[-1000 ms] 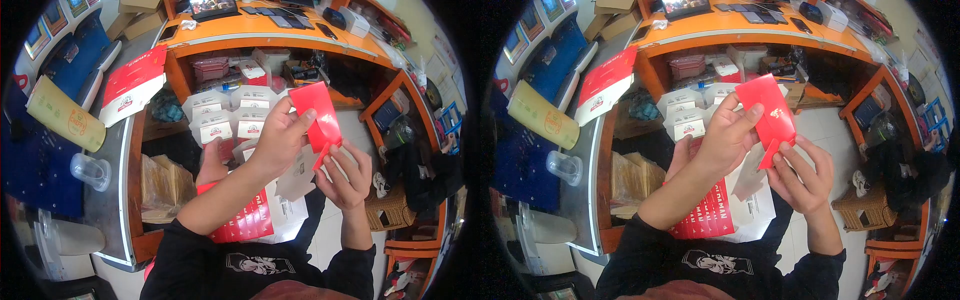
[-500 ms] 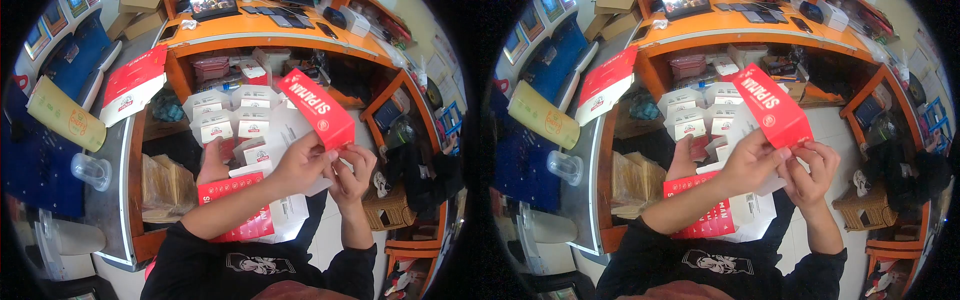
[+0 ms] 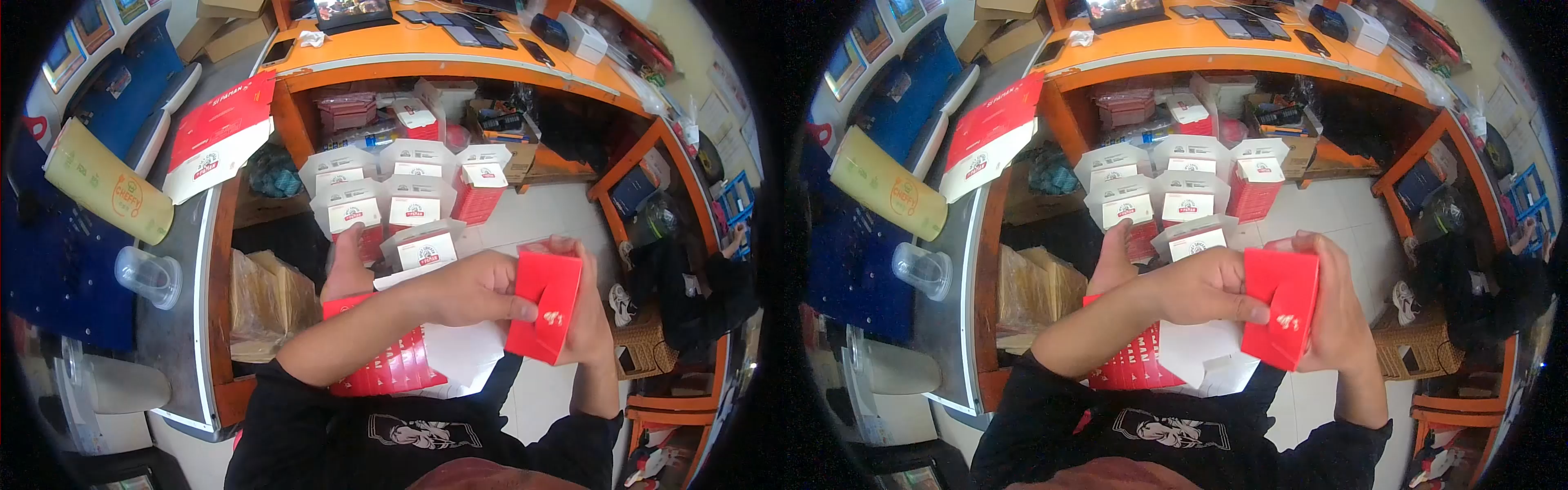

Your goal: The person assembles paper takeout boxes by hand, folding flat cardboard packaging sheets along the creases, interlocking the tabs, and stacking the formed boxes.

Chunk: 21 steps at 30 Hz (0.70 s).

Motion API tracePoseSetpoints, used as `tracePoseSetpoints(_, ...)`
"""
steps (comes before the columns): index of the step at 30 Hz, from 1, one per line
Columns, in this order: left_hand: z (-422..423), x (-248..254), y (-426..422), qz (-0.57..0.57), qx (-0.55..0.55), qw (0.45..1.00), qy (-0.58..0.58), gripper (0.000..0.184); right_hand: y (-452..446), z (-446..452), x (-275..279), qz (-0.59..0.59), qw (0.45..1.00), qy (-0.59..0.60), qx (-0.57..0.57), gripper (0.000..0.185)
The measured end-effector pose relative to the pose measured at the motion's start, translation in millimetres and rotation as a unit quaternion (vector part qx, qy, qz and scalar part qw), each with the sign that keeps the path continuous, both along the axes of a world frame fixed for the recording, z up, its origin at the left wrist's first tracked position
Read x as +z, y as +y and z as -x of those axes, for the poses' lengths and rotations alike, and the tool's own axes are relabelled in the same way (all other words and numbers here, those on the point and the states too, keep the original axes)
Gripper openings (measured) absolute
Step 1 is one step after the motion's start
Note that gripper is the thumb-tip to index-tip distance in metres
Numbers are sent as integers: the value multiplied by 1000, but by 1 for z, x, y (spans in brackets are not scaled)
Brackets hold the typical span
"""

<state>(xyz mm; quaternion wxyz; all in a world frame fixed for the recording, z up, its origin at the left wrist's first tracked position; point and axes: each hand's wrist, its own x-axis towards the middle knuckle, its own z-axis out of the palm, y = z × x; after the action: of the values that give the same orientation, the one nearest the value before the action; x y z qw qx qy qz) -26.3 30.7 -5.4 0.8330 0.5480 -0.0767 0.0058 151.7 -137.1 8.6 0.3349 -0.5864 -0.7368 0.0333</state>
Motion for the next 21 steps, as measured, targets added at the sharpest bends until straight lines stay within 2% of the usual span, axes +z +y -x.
tracePoseSetpoints(1, 3, 0, 4, -27, -41, 999, 17, 36, -1, 6, 6, 4, 1000, -26, 7, 132)
tracePoseSetpoints(4, 11, 0, 4, 1, -74, 997, 25, 31, -5, 20, 25, 7, 998, -57, -4, 131)
tracePoseSetpoints(7, 11, -10, 0, 60, -66, 996, -15, 32, -9, 14, 17, 29, 998, -54, 12, 132)
tracePoseSetpoints(10, 16, -6, 3, 79, -108, 991, -8, 39, -13, 18, 14, 44, 998, -38, 26, 132)
tracePoseSetpoints(13, 18, -13, 3, -9, -124, 992, -21, 39, -10, 26, 23, 28, 998, -43, 32, 129)
tracePoseSetpoints(16, 24, -1, 4, -13, -89, 995, -52, 38, -10, 25, 27, 40, 997, -68, 22, 127)
tracePoseSetpoints(20, 29, 5, 3, 42, -75, 996, -8, 36, -20, 17, 18, 102, 994, -46, 14, 129)
tracePoseSetpoints(21, 29, 4, 3, 42, -81, 996, -11, 35, -19, 17, 18, 79, 996, -42, 25, 129)
